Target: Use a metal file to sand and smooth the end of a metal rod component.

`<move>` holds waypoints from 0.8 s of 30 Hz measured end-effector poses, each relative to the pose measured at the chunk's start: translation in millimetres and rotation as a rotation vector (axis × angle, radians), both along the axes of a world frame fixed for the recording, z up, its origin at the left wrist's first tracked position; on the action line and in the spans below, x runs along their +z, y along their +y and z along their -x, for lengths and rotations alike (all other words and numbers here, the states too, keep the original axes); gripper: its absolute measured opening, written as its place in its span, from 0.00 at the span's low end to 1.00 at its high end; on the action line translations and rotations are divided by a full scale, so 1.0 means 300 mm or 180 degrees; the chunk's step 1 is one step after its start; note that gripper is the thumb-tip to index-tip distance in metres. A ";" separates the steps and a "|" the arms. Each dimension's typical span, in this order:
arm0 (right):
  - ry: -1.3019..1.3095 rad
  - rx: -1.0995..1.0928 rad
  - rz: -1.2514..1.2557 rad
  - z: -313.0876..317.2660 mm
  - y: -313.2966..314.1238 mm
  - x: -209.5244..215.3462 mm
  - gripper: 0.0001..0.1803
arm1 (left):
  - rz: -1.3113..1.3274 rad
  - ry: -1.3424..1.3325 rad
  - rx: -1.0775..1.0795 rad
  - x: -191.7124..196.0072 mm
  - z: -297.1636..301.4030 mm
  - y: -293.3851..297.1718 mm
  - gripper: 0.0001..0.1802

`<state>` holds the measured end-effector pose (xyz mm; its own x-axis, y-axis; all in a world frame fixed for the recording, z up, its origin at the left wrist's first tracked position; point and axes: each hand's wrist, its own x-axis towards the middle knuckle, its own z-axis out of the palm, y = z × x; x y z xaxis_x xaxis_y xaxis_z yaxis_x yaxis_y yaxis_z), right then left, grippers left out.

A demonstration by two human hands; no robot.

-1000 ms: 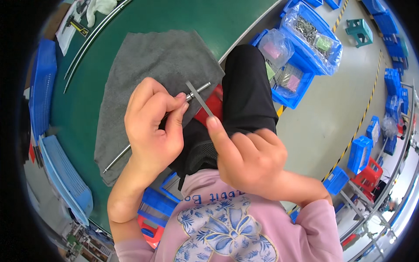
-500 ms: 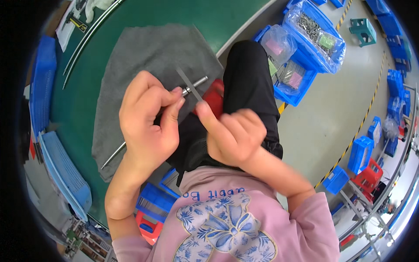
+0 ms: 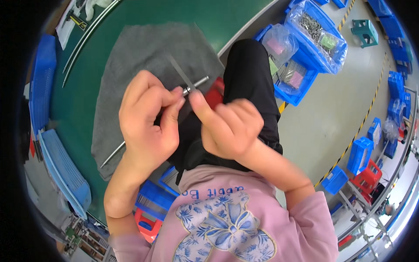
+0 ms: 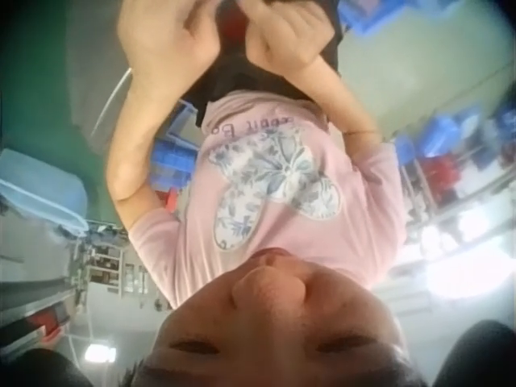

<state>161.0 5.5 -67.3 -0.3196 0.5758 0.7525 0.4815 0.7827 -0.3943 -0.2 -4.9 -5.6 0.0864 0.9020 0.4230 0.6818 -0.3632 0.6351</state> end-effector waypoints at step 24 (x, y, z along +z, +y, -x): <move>-0.0588 0.0128 0.0285 -0.031 0.007 0.141 0.32 | 0.0018 -0.0105 0.0082 -0.007 -0.001 0.001 0.10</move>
<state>170.2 7.6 -25.0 -0.4714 0.6218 0.6254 0.5212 0.7685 -0.3712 0.1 -4.8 -7.5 0.0491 0.9062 0.4201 0.6695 -0.3420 0.6594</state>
